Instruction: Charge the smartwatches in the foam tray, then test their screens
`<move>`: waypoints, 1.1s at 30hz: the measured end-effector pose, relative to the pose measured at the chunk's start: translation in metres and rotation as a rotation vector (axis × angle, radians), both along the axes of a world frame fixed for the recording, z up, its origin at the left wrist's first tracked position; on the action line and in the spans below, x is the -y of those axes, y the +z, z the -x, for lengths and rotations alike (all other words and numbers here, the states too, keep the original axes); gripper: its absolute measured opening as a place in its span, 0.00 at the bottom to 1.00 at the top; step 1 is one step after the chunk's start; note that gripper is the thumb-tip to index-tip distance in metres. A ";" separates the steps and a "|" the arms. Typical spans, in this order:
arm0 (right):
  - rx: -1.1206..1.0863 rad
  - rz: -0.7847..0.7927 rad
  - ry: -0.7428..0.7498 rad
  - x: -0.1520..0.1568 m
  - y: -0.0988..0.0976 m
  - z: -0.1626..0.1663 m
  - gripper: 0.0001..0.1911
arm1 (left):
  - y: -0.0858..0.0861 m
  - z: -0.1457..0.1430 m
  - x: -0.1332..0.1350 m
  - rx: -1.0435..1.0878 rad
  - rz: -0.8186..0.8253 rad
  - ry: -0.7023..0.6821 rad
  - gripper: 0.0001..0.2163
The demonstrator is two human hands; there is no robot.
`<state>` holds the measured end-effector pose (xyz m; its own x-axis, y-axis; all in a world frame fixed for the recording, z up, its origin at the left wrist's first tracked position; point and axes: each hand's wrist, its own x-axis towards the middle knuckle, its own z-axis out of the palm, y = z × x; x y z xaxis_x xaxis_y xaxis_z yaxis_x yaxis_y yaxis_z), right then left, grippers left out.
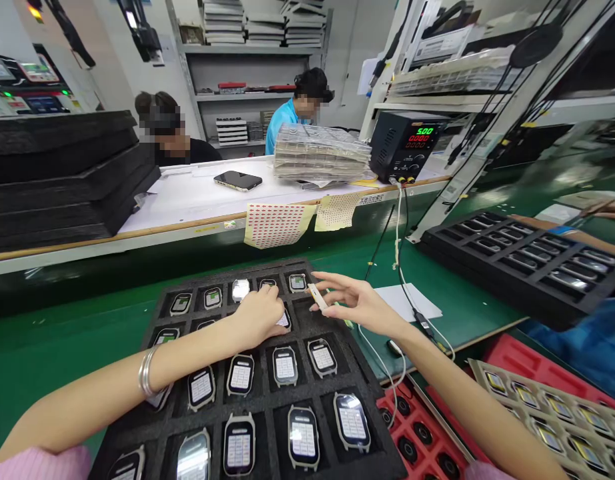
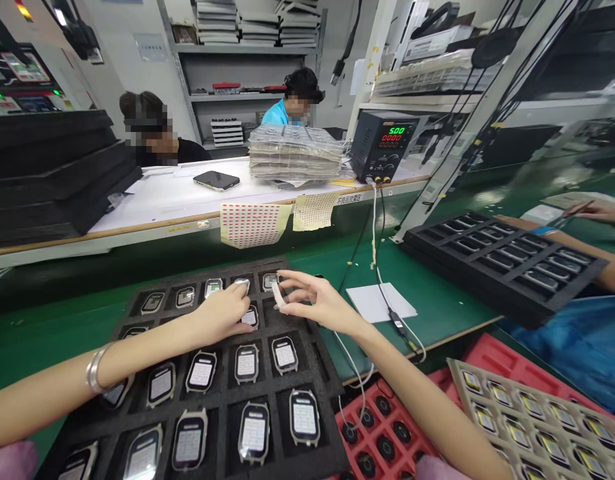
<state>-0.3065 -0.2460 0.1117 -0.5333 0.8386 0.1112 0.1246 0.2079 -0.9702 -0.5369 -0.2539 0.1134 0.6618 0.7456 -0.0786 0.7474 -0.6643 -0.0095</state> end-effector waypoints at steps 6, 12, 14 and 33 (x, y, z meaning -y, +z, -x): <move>-0.231 0.104 -0.046 0.011 -0.007 0.028 0.27 | -0.004 -0.004 -0.009 0.036 0.091 -0.126 0.09; -0.192 -0.012 -0.122 0.023 -0.002 0.042 0.24 | -0.008 0.010 -0.014 0.260 0.150 -0.117 0.14; -0.191 -0.011 -0.122 0.029 0.000 0.045 0.24 | -0.006 0.019 -0.013 0.375 0.176 -0.094 0.15; -0.269 0.027 -0.127 0.022 0.022 0.100 0.16 | 0.027 0.075 0.044 1.762 0.879 0.461 0.14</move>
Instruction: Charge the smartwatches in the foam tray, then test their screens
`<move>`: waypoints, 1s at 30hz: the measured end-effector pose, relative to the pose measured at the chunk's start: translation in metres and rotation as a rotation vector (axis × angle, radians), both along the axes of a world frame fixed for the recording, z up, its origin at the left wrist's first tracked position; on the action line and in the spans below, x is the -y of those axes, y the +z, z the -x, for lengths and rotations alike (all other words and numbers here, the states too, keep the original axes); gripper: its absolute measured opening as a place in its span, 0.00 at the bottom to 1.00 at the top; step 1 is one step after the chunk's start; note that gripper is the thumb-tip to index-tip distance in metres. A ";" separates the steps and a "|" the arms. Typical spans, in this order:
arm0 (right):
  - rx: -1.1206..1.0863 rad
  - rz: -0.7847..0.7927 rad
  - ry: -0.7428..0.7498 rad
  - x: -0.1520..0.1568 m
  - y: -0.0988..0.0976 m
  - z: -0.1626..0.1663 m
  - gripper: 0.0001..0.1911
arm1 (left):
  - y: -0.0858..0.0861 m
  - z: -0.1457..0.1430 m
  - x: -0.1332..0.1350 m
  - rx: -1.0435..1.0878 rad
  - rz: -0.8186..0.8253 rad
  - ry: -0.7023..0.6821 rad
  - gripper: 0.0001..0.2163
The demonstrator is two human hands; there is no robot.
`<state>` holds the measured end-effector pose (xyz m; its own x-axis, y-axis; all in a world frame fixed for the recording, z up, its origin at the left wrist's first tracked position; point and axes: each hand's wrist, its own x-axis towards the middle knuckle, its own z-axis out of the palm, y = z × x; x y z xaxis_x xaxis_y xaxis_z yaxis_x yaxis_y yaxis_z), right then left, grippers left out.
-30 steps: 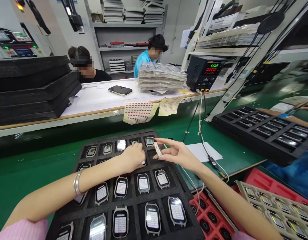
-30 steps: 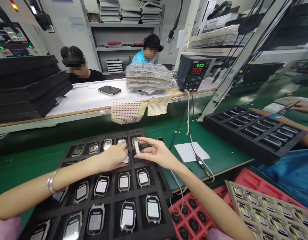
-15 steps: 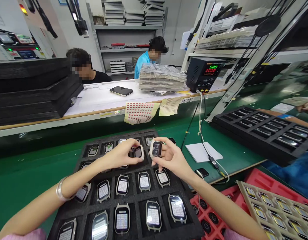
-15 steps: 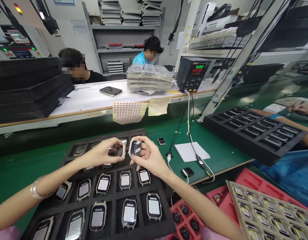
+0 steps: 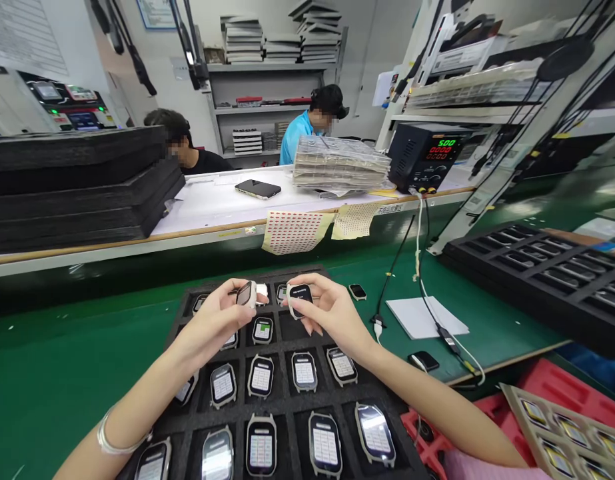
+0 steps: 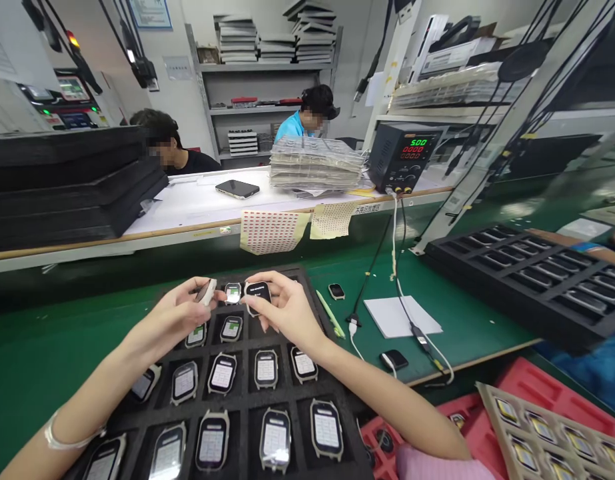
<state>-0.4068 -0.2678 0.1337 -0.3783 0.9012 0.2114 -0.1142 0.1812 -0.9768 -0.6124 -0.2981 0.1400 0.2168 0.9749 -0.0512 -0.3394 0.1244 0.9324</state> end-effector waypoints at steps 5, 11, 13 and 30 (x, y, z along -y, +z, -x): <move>-0.001 0.036 -0.009 0.001 -0.003 0.006 0.18 | -0.012 0.004 -0.003 -0.011 0.019 -0.047 0.16; -0.095 0.099 0.088 0.004 -0.009 0.005 0.19 | -0.014 0.002 -0.003 -0.017 0.034 -0.021 0.19; -0.093 0.097 0.079 0.005 -0.010 0.006 0.19 | -0.013 0.001 -0.002 -0.017 0.041 -0.004 0.19; -0.082 0.053 0.097 0.007 -0.017 0.000 0.17 | -0.019 -0.002 0.001 0.200 0.082 -0.089 0.24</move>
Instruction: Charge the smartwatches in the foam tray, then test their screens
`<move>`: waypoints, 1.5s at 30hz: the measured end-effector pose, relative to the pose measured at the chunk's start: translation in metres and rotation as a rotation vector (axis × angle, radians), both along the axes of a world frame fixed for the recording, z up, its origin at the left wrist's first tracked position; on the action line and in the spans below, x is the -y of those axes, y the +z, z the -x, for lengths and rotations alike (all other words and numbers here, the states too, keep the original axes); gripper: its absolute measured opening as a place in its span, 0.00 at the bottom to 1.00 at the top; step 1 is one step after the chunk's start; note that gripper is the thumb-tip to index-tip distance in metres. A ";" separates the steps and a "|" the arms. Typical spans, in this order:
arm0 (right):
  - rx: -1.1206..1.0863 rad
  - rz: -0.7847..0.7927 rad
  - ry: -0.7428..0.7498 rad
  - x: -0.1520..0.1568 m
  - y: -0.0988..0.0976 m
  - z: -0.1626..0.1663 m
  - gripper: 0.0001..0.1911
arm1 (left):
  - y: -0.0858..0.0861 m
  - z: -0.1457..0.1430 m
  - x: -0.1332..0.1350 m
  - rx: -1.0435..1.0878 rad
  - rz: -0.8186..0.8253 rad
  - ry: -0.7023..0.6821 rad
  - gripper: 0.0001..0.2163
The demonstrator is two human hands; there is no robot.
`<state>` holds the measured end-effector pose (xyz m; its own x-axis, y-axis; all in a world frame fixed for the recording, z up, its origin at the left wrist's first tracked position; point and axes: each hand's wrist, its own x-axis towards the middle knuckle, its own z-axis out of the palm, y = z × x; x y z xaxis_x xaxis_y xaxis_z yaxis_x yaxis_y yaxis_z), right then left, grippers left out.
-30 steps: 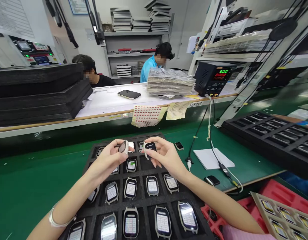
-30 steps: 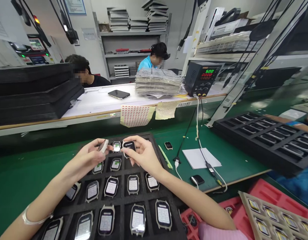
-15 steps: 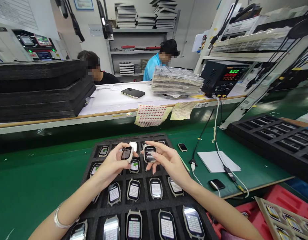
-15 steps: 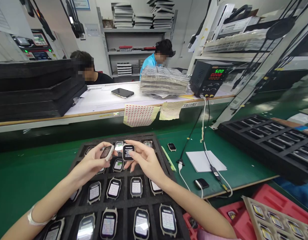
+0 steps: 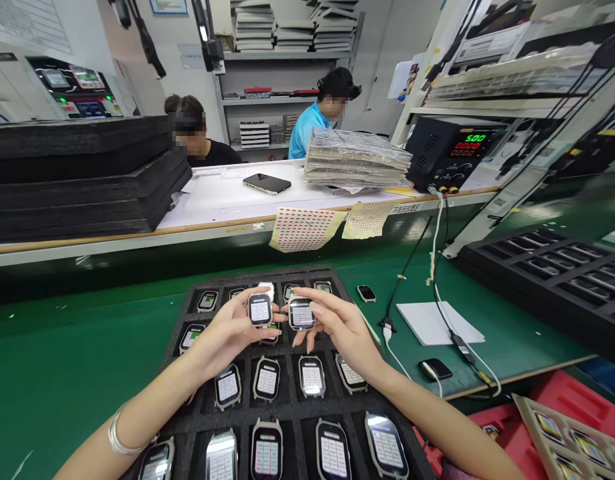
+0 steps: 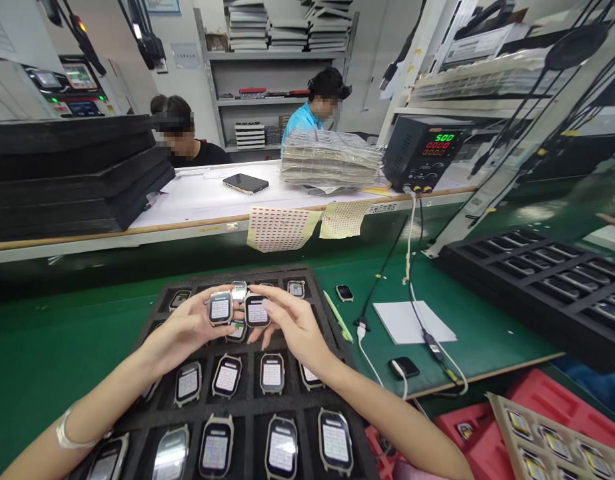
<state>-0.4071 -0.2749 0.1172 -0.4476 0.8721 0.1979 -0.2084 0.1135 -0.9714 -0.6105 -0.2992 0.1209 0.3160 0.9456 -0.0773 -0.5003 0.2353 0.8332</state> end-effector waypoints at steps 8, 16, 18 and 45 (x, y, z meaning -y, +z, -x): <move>0.052 -0.022 -0.109 0.002 0.003 0.002 0.14 | -0.005 -0.006 0.004 -0.138 -0.149 0.064 0.17; 0.002 -0.049 -0.070 0.001 0.000 -0.001 0.13 | -0.003 -0.007 0.005 -0.281 -0.304 0.078 0.14; -0.009 -0.039 -0.048 0.001 -0.001 -0.002 0.13 | -0.002 -0.006 0.005 -0.287 -0.305 0.083 0.14; -0.003 -0.097 -0.095 0.019 0.020 -0.001 0.10 | -0.006 -0.005 0.009 -0.132 -0.260 0.054 0.23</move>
